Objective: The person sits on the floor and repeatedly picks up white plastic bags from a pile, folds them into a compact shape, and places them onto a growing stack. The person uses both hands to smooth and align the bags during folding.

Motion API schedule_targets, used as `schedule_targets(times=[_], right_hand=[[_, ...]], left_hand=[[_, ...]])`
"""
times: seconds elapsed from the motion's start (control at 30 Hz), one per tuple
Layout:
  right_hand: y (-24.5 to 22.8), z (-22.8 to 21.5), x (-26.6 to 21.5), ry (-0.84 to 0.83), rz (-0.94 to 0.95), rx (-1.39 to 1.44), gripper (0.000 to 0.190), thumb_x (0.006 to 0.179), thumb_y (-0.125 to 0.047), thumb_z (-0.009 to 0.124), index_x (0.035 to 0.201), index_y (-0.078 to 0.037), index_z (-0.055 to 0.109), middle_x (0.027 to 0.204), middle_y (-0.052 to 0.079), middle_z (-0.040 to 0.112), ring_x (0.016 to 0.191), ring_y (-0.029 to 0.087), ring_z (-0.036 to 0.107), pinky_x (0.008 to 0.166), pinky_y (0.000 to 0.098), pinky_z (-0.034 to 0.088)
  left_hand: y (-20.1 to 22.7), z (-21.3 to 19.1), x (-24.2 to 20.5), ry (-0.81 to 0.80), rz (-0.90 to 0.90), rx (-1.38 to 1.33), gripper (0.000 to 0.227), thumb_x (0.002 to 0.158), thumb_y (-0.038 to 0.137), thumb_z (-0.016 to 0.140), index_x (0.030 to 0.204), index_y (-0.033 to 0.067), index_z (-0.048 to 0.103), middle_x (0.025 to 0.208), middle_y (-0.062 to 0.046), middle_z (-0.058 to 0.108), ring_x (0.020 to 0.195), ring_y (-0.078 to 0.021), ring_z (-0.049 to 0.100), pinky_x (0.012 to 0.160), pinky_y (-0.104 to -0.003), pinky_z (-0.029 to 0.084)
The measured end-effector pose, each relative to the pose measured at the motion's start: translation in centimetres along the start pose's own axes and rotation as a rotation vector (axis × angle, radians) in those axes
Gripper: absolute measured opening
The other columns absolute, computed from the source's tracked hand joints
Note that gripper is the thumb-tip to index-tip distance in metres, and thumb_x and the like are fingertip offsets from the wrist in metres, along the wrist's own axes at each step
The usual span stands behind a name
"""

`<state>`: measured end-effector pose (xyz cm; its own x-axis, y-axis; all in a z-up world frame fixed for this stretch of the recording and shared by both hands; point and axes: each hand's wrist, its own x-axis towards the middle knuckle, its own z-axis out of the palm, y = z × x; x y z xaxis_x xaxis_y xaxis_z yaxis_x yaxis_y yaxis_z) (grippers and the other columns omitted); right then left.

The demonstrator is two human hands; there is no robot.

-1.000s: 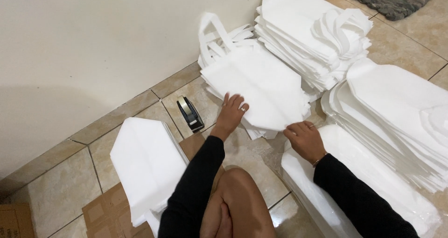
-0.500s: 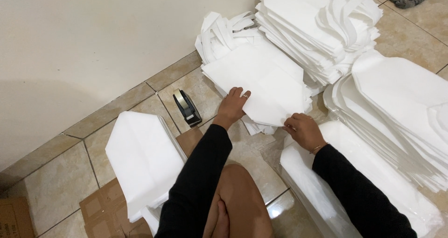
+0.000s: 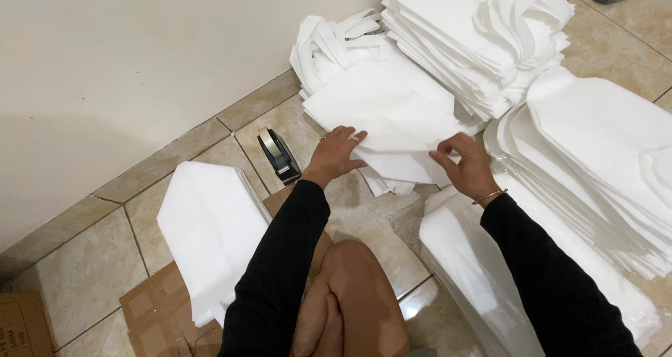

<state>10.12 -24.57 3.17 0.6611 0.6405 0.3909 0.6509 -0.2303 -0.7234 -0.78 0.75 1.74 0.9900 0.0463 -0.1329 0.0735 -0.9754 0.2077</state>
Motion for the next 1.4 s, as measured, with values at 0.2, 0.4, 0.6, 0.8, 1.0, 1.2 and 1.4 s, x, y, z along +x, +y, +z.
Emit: schedule_targets(times=[0.2, 0.4, 0.6, 0.8, 1.0, 1.2, 1.4], right_hand=[[-4.3, -0.7, 2.7, 0.331, -0.234, -0.049, 0.012, 0.084, -0.008, 0.066, 0.077, -0.005, 0.056, 0.073, 0.006, 0.044, 0.074, 0.026, 0.053, 0.069, 0.0325, 0.041], [-9.9, -3.1, 4.3, 0.605, -0.472, -0.003, 0.043, 0.080, -0.009, 0.071, 0.108, 0.004, 0.041, 0.099, 0.020, 0.040, 0.093, 0.034, 0.040, 0.081, 0.0397, 0.030], [-9.9, -1.5, 4.0, 0.439, 0.029, 0.263, 0.075, 0.077, -0.006, 0.069, 0.128, -0.015, 0.015, 0.128, 0.012, 0.029, 0.114, 0.027, 0.035, 0.087, 0.0372, 0.035], [-11.4, 3.3, 3.4, 0.071, 0.084, 0.772, 0.071, 0.068, -0.021, 0.065, 0.125, -0.003, 0.027, 0.121, 0.013, 0.044, 0.110, 0.021, 0.045, 0.093, 0.0329, 0.039], [-13.5, 9.6, 0.8, -0.525, 0.205, 0.994, 0.032, 0.080, -0.024, 0.054, 0.091, 0.005, 0.051, 0.080, 0.014, 0.065, 0.074, 0.018, 0.061, 0.095, 0.0276, 0.032], [-18.5, 16.7, -5.9, -0.707, 0.623, 1.151, 0.015, 0.080, -0.015, 0.056, 0.085, -0.004, 0.047, 0.056, 0.009, 0.058, 0.033, 0.013, 0.048, 0.028, 0.0213, 0.038], [-20.2, 21.0, -12.2, -0.766, 0.634, 1.077, 0.022, 0.078, -0.018, 0.058, 0.096, -0.006, 0.052, 0.064, 0.003, 0.057, 0.061, 0.009, 0.048, 0.057, 0.0203, 0.037]], left_hand=[[0.7, -3.7, 0.1, 0.222, -0.016, -0.321, 0.040, 0.084, 0.024, 0.050, 0.123, 0.0168, 0.044, 0.121, -0.011, 0.045, 0.120, -0.0287, 0.035, 0.099, -0.053, 0.019], [1.2, -7.2, 0.3, 0.988, 0.152, -0.371, 0.016, 0.081, 0.006, 0.052, 0.096, 0.0043, 0.058, 0.086, -0.014, 0.061, 0.081, -0.0332, 0.059, 0.073, -0.042, 0.045], [3.2, -15.1, -5.0, 1.240, 0.008, -0.624, 0.042, 0.088, 0.030, 0.041, 0.051, 0.0130, 0.031, 0.039, 0.003, 0.021, 0.031, -0.0078, 0.021, 0.097, -0.038, 0.039], [1.4, -19.6, -11.9, 1.351, -0.199, -0.859, 0.030, 0.081, 0.037, 0.048, 0.084, 0.0073, 0.050, 0.074, 0.000, 0.053, 0.071, -0.0099, 0.051, 0.065, -0.024, 0.047], [-4.6, -19.3, -17.6, 1.377, -0.426, -1.124, 0.033, 0.079, 0.031, 0.049, 0.097, 0.0041, 0.049, 0.097, -0.007, 0.061, 0.089, -0.0157, 0.060, 0.077, -0.027, 0.051], [-13.0, -12.3, -23.3, 1.351, -0.600, -0.991, 0.021, 0.083, 0.018, 0.046, 0.098, 0.0037, 0.050, 0.097, -0.008, 0.060, 0.087, -0.0152, 0.058, 0.077, -0.026, 0.049], [-23.8, 5.3, -27.1, 1.117, -0.936, -0.527, 0.032, 0.081, 0.028, 0.049, 0.098, 0.0019, 0.055, 0.090, -0.017, 0.058, 0.084, -0.0316, 0.056, 0.073, -0.039, 0.043]])
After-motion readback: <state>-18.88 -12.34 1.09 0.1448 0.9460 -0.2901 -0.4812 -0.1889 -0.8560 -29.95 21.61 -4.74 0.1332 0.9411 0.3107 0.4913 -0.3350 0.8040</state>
